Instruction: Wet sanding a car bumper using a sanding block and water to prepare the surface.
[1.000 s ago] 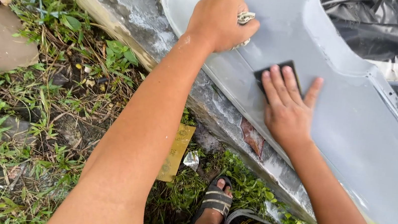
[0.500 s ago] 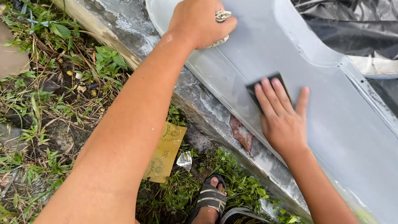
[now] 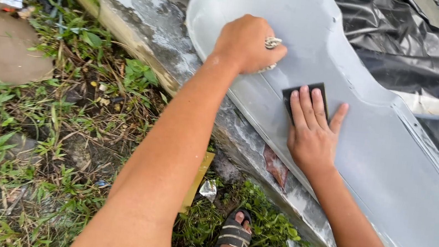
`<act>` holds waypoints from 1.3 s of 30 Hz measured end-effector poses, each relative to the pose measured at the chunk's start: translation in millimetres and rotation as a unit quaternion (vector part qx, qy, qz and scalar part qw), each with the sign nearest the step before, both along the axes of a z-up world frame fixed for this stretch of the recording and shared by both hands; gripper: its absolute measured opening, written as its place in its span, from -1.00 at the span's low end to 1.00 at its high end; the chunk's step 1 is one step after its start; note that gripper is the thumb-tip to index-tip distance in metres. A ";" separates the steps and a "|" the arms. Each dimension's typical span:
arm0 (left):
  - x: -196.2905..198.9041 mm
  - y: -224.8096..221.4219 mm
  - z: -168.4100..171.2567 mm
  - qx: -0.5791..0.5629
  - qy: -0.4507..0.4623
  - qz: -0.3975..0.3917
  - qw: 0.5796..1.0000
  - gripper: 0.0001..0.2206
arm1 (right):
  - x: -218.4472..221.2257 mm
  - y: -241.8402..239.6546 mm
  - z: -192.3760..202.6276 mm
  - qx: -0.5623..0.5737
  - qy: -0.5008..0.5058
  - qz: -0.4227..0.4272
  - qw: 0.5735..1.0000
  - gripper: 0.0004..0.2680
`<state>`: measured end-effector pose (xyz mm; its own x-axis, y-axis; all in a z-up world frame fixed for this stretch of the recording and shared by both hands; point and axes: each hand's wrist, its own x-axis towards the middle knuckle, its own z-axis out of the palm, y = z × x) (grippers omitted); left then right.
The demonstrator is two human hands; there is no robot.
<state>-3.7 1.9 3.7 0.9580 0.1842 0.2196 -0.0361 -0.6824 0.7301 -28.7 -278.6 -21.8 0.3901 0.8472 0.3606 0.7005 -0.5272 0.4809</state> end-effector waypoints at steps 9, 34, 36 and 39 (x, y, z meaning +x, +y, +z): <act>-0.1 -3.2 -1.6 -0.001 0.007 0.007 1.000 -0.59 | 9.7 39.0 2.6 -0.013 0.040 0.013 0.999 -0.57; -0.5 -0.4 -2.6 0.009 -0.013 0.013 1.000 -0.56 | -15.9 69.5 -9.8 -0.014 0.003 -0.150 0.989 -0.20; 0.7 -3.6 -1.7 -0.003 -0.002 0.015 1.000 -0.56 | -14.3 79.0 -9.6 -0.003 0.014 -0.145 0.989 -0.22; 10.8 -6.9 -14.8 0.027 -0.049 0.019 0.998 -0.54 | -12.6 59.4 6.8 -0.046 0.049 -0.117 0.991 -0.29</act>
